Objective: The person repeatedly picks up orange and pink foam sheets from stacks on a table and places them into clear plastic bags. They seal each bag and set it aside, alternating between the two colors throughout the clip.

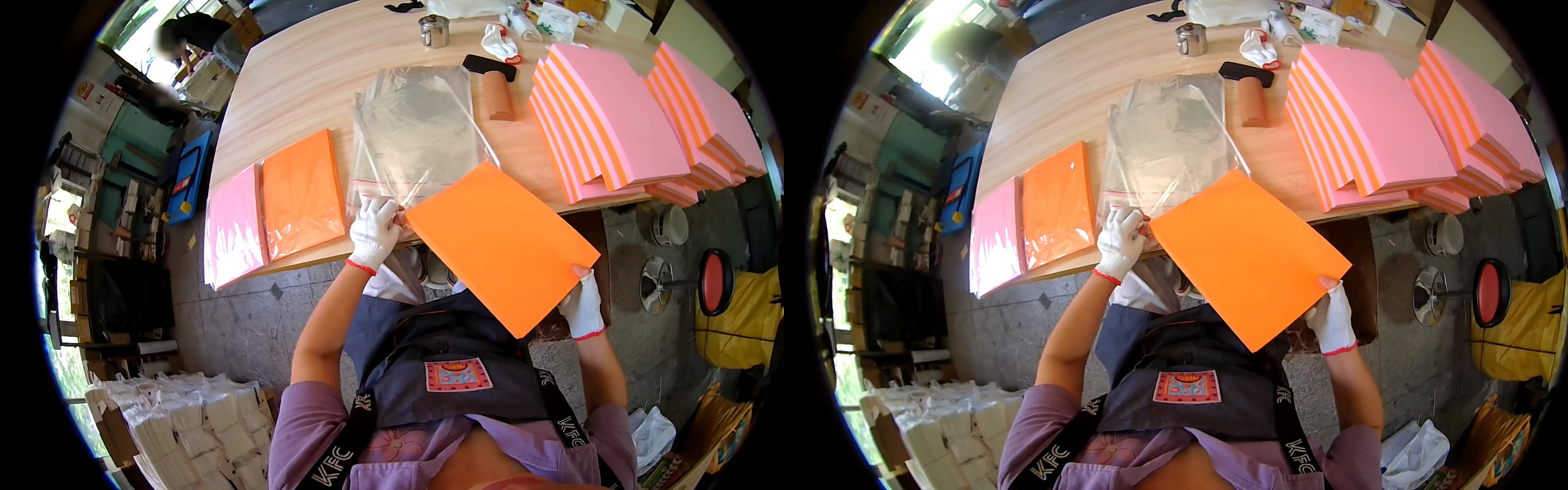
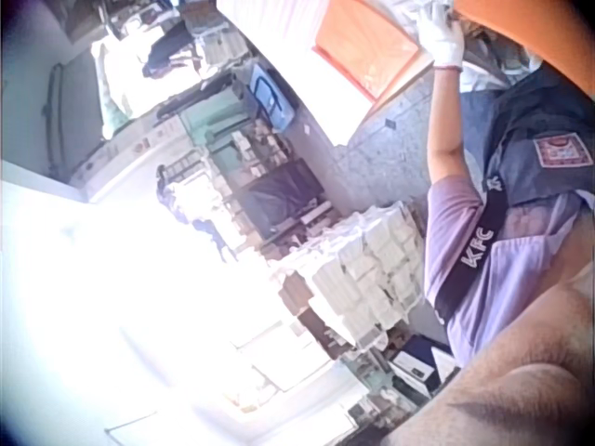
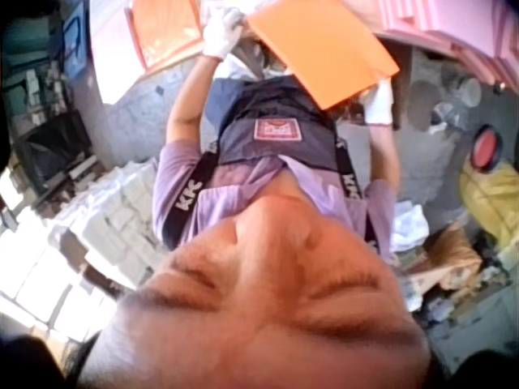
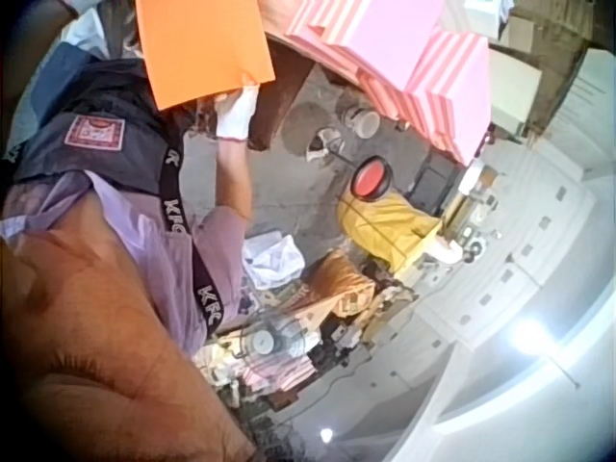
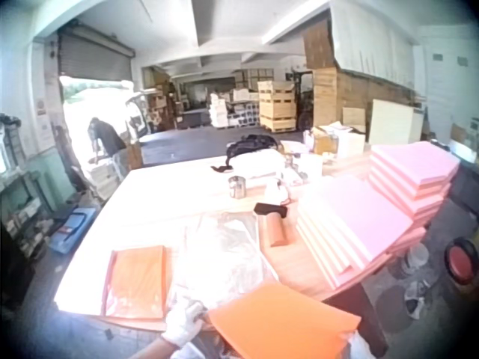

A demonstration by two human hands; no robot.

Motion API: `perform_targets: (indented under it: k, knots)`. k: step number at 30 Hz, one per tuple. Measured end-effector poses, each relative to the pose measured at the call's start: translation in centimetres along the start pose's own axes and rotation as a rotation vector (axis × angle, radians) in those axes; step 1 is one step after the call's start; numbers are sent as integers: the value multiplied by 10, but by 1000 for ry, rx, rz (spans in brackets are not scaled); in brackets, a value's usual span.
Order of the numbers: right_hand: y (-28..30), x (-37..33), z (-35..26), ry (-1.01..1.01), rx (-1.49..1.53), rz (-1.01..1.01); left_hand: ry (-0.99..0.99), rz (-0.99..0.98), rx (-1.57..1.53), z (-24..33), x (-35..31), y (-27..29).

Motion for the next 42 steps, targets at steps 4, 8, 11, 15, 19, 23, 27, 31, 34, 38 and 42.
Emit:
perform_targets:
  k: [4,8,11,15,19,23,27,31,34,38,42]
  knots:
    - [-7,-2,6,52,10,111,25,45,-218,-6,10,6]
    - [-14,-3,10,40,54,116,-122,44,-89,17,11,13]
    - [-14,1,21,17,113,54,-143,32,-143,26,4,12]
    - [-25,-1,24,23,147,166,-347,79,-276,63,-20,14]
    - [-17,6,35,35,86,71,141,498,-1248,35,-55,-20]
    - [-22,14,40,-25,87,77,503,494,-1949,18,-69,-126]
    - [-36,36,42,-1,59,-20,870,183,-1915,18,-69,-149]
    - [-50,47,49,14,29,-3,817,304,-2174,11,-77,-172]
    - [-45,43,57,16,26,58,651,274,-2421,11,-76,-181]
    - [-41,19,40,74,-50,78,623,195,-2031,27,-79,-164]
    - [-40,11,34,90,-90,29,604,73,-2220,58,-103,-195]
Point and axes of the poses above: each hand's wrist, its own x-axis towards the middle knuckle, its own y-axis out of the back of the hand, z = x × y, the point moved 10 cm from there along x, towards the middle knuckle, and after that the axes turned 9 degrees about -z, right-handed, at the moved point
